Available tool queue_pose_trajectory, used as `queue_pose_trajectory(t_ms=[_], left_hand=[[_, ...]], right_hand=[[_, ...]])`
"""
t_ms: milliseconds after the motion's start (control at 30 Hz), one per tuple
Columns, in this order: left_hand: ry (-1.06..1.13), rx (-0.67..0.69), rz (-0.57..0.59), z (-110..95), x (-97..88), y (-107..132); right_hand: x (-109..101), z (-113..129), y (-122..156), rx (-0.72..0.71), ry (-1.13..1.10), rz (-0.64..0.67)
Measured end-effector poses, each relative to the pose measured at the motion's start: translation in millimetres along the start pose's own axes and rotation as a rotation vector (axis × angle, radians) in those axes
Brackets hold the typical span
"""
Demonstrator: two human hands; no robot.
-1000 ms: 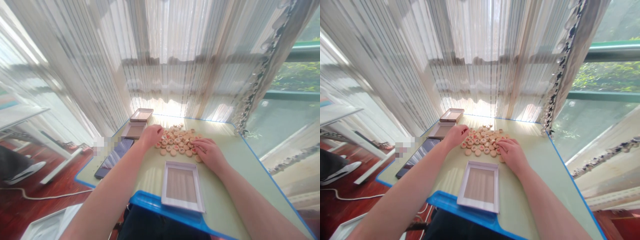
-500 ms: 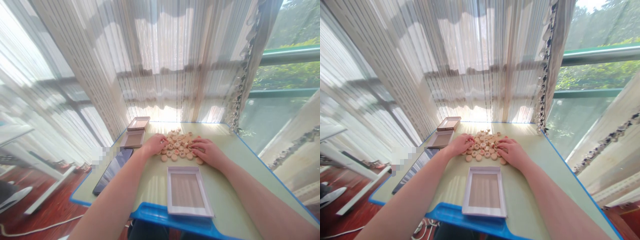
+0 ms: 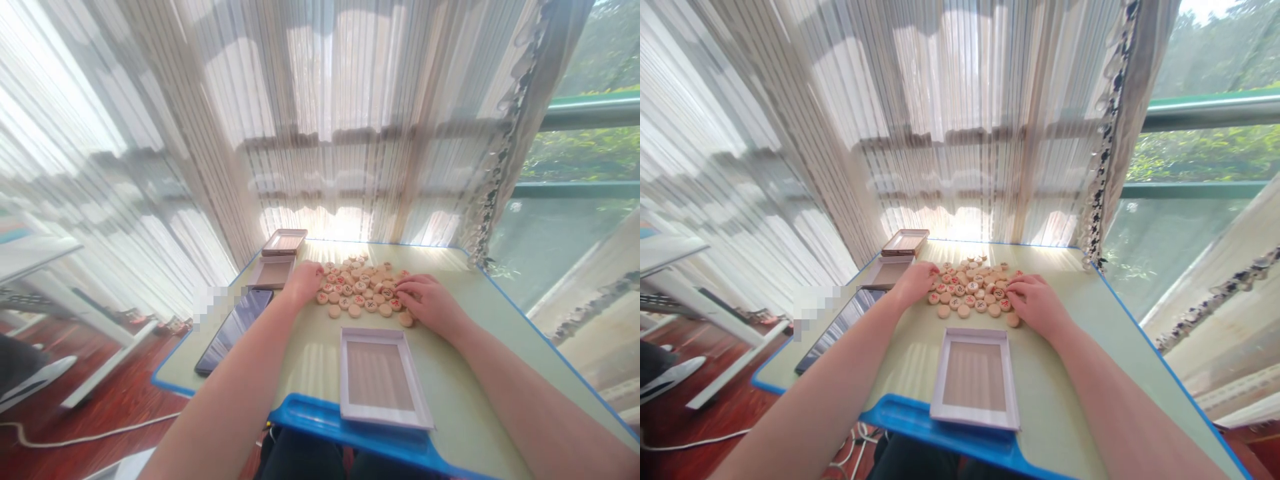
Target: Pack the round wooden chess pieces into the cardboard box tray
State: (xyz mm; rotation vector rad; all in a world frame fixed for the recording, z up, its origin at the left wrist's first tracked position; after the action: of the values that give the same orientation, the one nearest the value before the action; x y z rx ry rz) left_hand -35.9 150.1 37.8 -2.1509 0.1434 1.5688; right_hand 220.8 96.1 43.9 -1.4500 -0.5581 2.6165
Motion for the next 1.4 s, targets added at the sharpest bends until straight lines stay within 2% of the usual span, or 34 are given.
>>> queue_pose_trajectory(t_ms=[100,200,333,467,567,700,767,933,1000,1067,1133,1233,1300,1400], left_hand=[[-0.028,-0.051,0.05,6,1.8,3],[-0.036,-0.077,0.05,4,-2.8,6],[-0.051,-0.016,-0.025,-12,-17.5,8],[-0.072,0.033,-0.001,-22,-19.8,11],[-0.09,0.058,-0.013,-24,-16.1,10],[-0.032,0.051,0.072,-20,3.0,7],[0.033,0.013,0.027,-16,2.2,6],[0.357,-0.076,-0.149,-2,-9.2,9],[0.328,-0.085,-0.172,1,-12.4,9],[0.215,-0.059,-0.135,-2,-11.1,7],[0.141,0.007,-0.037,-10,-2.6,4],[0.095,0.075,0.076,-21,7.9,3],[0.059,0.064,0.088,-23,8.0,4],[0.031,0.053,0.056,-24,4.2,4]], right_hand=[[-2,-2,-1,0.014,-0.01,-0.038],[-1,-3,-1,0.015,-0.005,-0.052],[1,-7,-1,0.046,0.07,-0.06],[0,-22,-5,0.17,0.194,-0.083],[8,-32,-6,0.245,0.2,0.013],[18,-28,-4,0.226,0.107,0.135],[15,-23,-4,0.206,0.074,0.131],[3,-21,-6,0.215,0.06,0.047],[1,-24,-7,0.234,0.092,0.04],[-4,-28,-8,0.273,0.132,0.016],[-11,-34,-8,0.341,0.162,-0.016],[-15,-41,-6,0.428,0.197,0.029],[-14,-39,-5,0.42,0.223,0.071],[-15,-33,-5,0.361,0.247,0.064]])
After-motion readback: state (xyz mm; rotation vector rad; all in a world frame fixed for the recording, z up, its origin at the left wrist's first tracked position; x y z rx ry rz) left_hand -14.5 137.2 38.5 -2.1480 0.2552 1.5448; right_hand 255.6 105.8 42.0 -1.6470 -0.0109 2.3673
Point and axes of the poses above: each hand's wrist, its own y-axis away from the middle knuckle, its own x-axis out of the palm, z = x × y, the point moved 9 cm from there along -y, towards the middle knuckle, and after that the axes turned 14 degrees about x, right-handed, at the moved point
